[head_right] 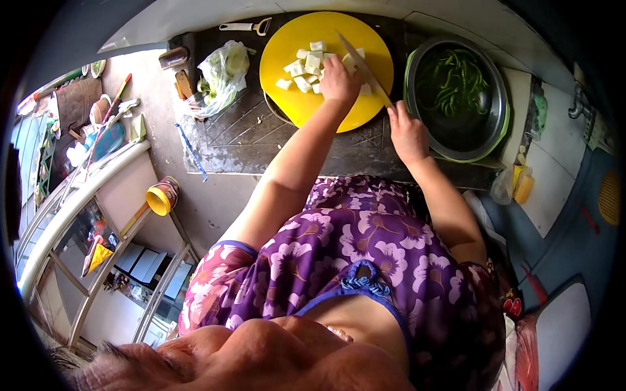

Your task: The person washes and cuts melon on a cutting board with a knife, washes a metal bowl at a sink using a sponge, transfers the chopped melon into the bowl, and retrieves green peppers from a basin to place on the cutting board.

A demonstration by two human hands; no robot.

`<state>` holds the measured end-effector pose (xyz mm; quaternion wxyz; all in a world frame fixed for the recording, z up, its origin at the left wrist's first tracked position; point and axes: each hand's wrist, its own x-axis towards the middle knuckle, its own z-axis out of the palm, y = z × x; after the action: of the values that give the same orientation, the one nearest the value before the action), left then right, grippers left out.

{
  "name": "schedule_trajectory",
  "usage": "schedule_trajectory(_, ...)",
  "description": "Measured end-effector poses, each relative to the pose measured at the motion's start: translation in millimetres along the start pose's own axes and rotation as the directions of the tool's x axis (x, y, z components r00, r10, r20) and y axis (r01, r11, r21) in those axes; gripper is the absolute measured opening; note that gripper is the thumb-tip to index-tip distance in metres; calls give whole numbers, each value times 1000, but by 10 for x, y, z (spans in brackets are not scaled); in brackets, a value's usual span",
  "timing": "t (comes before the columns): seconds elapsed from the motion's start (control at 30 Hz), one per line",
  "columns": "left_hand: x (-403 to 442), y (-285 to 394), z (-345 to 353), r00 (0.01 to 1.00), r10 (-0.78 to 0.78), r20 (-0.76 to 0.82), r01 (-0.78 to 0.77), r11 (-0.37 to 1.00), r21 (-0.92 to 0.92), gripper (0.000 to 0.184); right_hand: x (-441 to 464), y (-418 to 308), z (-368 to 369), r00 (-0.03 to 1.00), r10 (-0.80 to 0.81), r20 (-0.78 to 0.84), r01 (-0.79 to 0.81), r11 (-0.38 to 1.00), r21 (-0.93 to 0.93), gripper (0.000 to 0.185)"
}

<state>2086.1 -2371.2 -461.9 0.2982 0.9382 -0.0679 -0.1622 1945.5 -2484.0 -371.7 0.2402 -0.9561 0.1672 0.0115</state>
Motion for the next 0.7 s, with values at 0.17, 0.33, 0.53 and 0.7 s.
schedule_trajectory(0.17, 100, 19, 129, 999, -6, 42, 4, 999, 46, 46, -23, 214, -59, 994, 81, -73, -76, 994, 79, 30)
schedule_trajectory(0.33, -354, -212, -202, 992, 110, -65, -123, 957, -263, 53, 5, 219, -84, 995, 48, -87, -35, 990, 138, 30)
schedule_trajectory(0.53, -895, -1023, -405, 780, -82, 621, 626, 122, -770, 37, 29, 50, 12, 968, -192, 161, 162, 969, 184, 14)
schedule_trajectory(0.7, -997, -1207, -554, 673, -309, 672, 738, 350, -577, 29, 60, -73, 205, 802, -422, 423, 446, 894, 47, 21)
